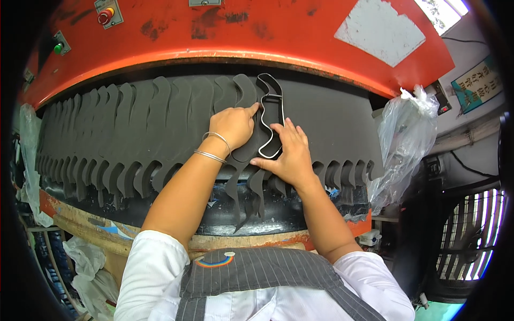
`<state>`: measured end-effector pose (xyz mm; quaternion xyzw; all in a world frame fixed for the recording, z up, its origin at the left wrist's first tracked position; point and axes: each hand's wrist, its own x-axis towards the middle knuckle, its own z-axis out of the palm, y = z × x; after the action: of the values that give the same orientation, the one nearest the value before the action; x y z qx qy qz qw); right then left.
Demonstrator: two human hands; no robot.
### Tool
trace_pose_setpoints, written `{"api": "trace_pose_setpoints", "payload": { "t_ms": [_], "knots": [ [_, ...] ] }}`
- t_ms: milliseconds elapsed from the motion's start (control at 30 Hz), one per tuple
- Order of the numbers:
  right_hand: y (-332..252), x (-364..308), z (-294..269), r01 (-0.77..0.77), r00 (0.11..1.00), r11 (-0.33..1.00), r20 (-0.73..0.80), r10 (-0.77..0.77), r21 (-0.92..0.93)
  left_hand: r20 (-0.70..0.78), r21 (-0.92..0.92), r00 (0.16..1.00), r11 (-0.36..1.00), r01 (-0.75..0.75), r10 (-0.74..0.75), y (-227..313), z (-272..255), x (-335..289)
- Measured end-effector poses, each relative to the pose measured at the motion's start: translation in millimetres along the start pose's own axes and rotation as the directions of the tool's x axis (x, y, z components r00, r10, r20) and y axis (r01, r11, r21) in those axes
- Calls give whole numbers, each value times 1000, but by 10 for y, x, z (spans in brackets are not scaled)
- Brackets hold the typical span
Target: The recorder uses a die-cutting machine to cut shapes out of foam sheets and then gathers the cut pieces into a bag.
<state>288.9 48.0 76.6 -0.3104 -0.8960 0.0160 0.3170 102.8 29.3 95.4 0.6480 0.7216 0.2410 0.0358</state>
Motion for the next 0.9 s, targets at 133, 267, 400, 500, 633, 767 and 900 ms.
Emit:
{"api": "trace_pose_setpoints", "payload": {
  "t_ms": [133, 267, 400, 500, 633, 767, 900],
  "knots": [
    [43, -7, 85, 9, 999, 999, -40, -10, -32, -61, -13, 997, 999, -46, 45, -19, 74, 35],
    [152, 43, 30, -30, 998, 999, 56, 32, -27, -159, -115, 976, 979, -170, 151, -186, 134, 107],
    [190, 109, -152, -86, 992, 996, -88, 88, 30, -277, -654, 944, 755, -49, -178, -705, -426, -147],
    [-13, 404, -298, 29, 981, 982, -193, 7, 184, -792, -483, 527, 845, -229, -310, -1679, -1085, -290],
    [-619, 1240, -398, 273, 907, 923, -391, -153, 272, -988, -154, 0, 986, 66, -154, -3020, -2396, -545],
    [-900, 1817, -426, 220, 900, 959, -416, -128, 180, -926, -376, -110, 844, 383, -362, -3349, -2957, -397],
    [-887, 1599, -452, 198, 929, 919, -364, -65, 342, -933, -345, 20, 912, 223, -358, -3436, -2797, -544]
  ]
}}
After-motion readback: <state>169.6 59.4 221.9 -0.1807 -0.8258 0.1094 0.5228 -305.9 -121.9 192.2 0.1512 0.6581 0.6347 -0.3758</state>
